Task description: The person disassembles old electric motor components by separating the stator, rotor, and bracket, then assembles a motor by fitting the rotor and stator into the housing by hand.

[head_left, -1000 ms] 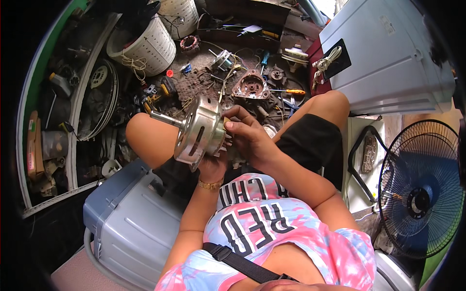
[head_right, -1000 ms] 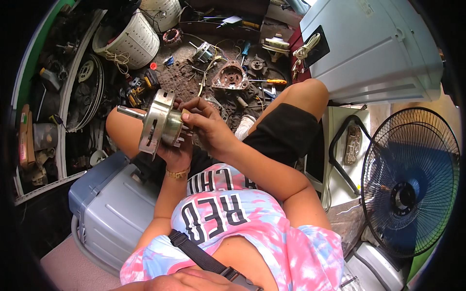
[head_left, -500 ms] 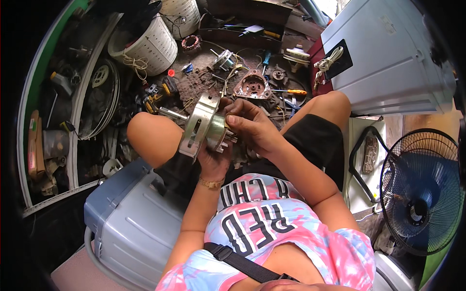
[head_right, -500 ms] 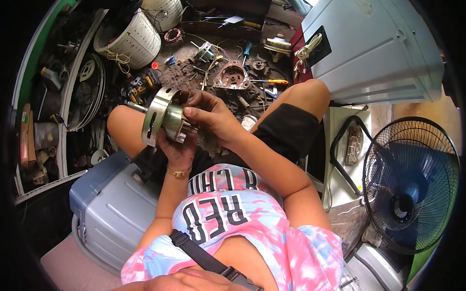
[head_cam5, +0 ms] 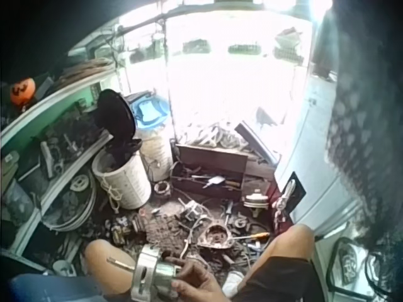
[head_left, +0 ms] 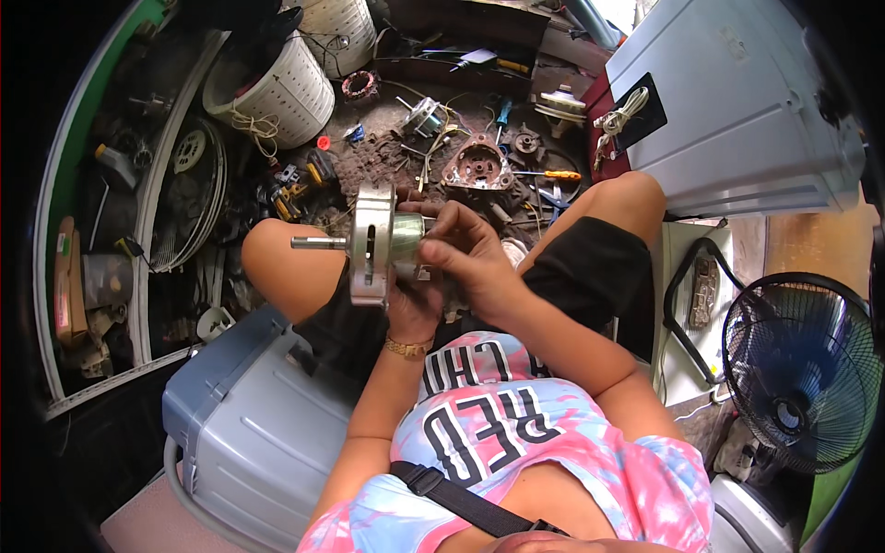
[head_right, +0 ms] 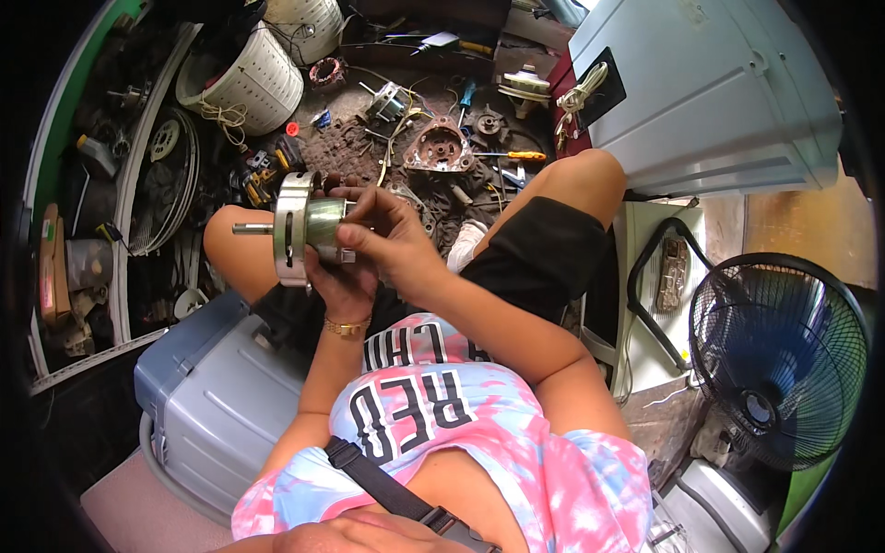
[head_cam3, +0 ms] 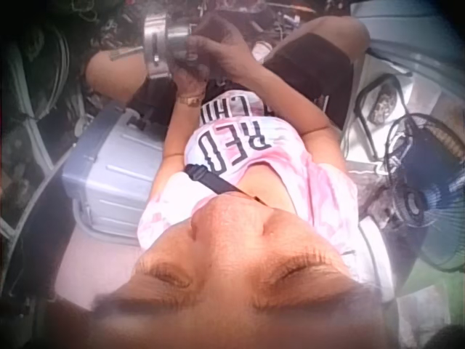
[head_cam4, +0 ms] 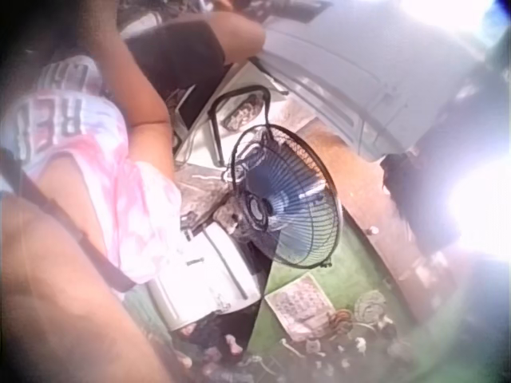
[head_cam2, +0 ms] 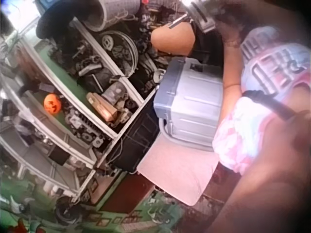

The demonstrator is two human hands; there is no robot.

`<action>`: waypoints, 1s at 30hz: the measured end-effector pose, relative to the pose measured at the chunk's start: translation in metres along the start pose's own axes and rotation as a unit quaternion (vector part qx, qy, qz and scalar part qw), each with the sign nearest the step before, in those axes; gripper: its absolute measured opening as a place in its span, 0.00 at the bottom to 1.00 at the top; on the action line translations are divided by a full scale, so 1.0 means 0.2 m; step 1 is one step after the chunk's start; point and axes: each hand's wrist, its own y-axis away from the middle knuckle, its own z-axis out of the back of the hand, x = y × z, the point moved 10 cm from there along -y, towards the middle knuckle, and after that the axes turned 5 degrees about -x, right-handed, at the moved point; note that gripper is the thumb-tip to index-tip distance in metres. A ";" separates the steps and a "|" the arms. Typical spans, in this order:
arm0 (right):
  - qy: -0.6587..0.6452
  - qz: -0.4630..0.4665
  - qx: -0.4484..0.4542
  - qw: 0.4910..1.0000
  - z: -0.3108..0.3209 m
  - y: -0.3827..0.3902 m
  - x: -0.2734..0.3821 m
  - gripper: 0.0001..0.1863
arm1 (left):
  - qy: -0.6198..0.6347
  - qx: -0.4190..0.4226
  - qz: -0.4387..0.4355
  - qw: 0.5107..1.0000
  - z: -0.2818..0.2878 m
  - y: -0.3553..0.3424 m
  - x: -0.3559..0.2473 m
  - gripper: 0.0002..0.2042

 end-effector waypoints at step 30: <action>-0.044 0.036 -0.107 0.993 -0.08 -0.11 0.03 0.11 | -0.260 0.091 -0.186 0.943 0.10 -0.08 -0.13 0.29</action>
